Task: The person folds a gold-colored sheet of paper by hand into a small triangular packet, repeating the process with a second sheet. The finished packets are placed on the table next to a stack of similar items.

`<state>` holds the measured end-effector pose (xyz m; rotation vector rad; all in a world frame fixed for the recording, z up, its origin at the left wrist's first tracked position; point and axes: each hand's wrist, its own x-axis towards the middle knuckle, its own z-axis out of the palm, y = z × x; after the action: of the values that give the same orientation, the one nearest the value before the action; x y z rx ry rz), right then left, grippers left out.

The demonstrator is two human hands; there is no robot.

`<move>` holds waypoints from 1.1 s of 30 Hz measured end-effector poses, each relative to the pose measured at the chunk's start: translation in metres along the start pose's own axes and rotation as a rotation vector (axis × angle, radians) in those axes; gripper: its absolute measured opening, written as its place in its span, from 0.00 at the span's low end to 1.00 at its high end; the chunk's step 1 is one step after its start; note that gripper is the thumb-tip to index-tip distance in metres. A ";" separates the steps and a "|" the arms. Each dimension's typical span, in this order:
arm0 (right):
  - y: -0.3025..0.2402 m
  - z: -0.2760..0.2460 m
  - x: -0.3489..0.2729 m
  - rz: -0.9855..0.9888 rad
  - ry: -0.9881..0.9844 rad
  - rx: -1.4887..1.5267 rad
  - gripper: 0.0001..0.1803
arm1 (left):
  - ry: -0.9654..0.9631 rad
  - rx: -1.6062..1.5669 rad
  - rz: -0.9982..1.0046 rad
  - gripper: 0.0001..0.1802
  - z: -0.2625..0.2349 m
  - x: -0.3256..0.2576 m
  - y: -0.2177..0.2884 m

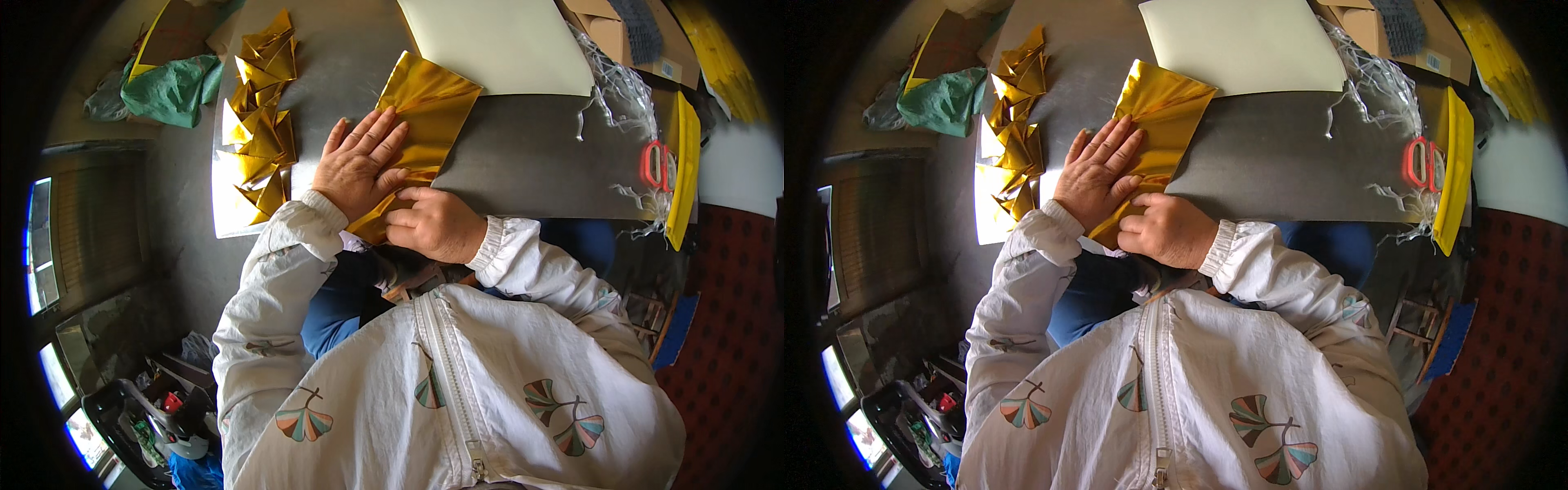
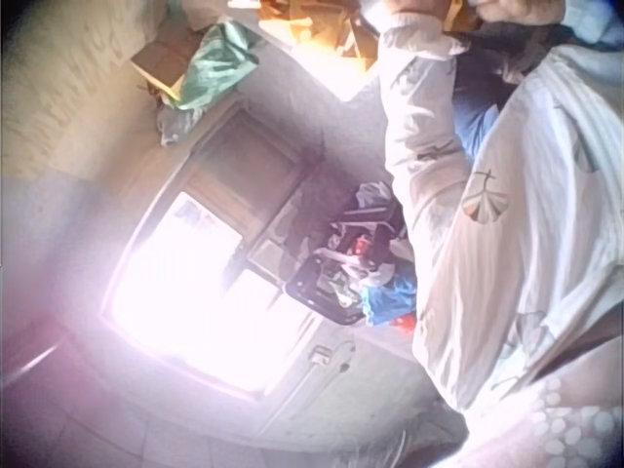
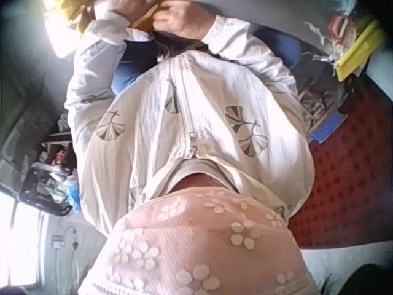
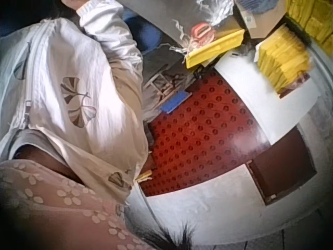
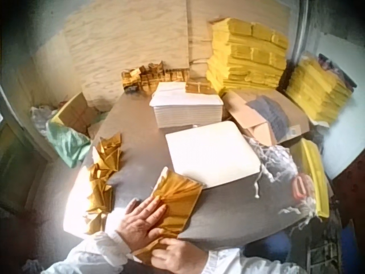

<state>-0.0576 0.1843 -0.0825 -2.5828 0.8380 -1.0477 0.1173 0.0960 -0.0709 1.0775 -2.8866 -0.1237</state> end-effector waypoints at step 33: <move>0.001 0.003 0.004 -0.033 -0.156 0.136 0.06 | 0.020 -0.016 -0.094 0.45 -0.007 -0.015 -0.006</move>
<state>-0.0532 0.1808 -0.0828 -2.5321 0.6647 -0.8661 0.1334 0.1009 -0.0648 1.2051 -2.8124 -0.1390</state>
